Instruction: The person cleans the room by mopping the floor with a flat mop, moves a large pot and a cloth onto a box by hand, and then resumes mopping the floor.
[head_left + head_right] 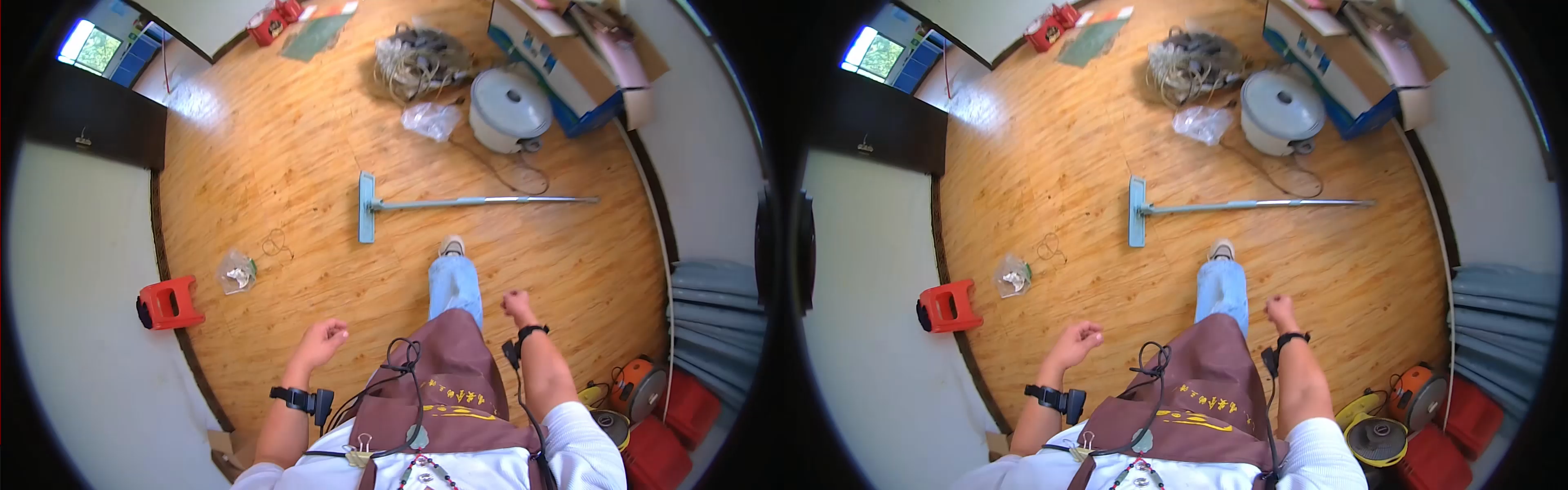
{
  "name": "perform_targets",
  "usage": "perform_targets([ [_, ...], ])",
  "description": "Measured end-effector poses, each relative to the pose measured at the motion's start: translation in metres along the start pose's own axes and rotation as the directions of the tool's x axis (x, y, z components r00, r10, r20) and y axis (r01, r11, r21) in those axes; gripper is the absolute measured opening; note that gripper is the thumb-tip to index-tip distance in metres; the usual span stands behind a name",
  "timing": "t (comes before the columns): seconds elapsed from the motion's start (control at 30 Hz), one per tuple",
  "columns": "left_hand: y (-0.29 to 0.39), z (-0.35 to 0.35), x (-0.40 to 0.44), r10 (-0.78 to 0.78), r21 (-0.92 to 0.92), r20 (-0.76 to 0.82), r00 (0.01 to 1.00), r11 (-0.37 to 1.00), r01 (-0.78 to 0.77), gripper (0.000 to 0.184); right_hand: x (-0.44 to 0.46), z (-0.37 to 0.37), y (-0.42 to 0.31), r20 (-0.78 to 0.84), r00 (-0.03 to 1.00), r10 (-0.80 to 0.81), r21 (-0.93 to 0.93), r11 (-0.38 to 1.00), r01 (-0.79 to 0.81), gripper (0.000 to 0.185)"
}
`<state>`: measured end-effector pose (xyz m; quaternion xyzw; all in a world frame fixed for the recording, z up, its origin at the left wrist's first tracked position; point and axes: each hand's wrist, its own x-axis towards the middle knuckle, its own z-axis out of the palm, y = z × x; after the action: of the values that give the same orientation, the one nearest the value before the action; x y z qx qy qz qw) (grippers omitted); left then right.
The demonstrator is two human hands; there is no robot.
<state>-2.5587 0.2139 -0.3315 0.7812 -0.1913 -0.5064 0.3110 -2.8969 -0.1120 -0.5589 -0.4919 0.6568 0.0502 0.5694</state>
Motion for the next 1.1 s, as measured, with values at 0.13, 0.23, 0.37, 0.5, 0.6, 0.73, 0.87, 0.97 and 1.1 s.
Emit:
perform_targets([
  [0.13, -0.037, 0.01, 0.066, -0.338, -0.148, -0.065, 0.939, 0.934, 0.326, 0.022, 0.164, 0.042, -0.043, -0.097, 0.949, -0.3, -0.532, 0.821, 0.205, 0.04],
  [0.23, -0.038, 0.032, 0.11, -0.512, -0.256, -0.104, 0.852, 0.842, 0.475, 0.022, 0.251, 0.076, -0.122, 0.07, 0.962, -0.263, -0.586, 0.77, 0.253, 0.056],
  [0.37, -0.015, 0.074, 0.146, -0.623, -0.256, 0.117, 0.774, 0.734, 0.629, 0.027, 0.366, 0.123, -0.151, 0.229, 0.915, -0.331, -0.876, 0.341, 0.342, 0.049],
  [0.5, 0.015, 0.091, 0.178, -0.655, -0.188, 0.243, 0.715, 0.691, 0.697, 0.031, 0.424, 0.156, -0.154, 0.326, 0.916, -0.233, -0.914, 0.17, 0.368, 0.042],
  [0.6, 0.019, 0.081, 0.2, -0.756, -0.34, 0.212, 0.619, 0.537, 0.772, 0.033, 0.433, 0.176, -0.143, 0.347, 0.926, -0.149, -0.925, 0.111, 0.364, 0.037],
  [0.73, 0.034, 0.065, 0.199, -0.776, -0.428, 0.18, 0.604, 0.491, 0.759, 0.032, 0.382, 0.146, -0.15, 0.502, 0.862, 0.075, -0.844, 0.259, 0.469, 0.039],
  [0.87, 0.046, 0.047, 0.193, -0.688, -0.556, 0.185, 0.702, 0.516, 0.652, 0.025, 0.286, 0.11, -0.179, 0.48, 0.872, 0.095, -0.846, 0.315, 0.431, 0.037],
  [0.97, 0.072, 0.027, 0.198, -0.621, -0.535, 0.188, 0.761, 0.585, 0.609, 0.023, 0.206, 0.083, -0.217, 0.39, 0.918, 0.068, -0.891, 0.278, 0.358, 0.03],
  [1.1, 0.087, -0.008, 0.203, -0.463, -0.533, 0.116, 0.879, 0.718, 0.449, 0.019, 0.126, 0.051, -0.259, 0.245, 0.968, 0.059, -0.923, 0.319, 0.214, 0.027],
])
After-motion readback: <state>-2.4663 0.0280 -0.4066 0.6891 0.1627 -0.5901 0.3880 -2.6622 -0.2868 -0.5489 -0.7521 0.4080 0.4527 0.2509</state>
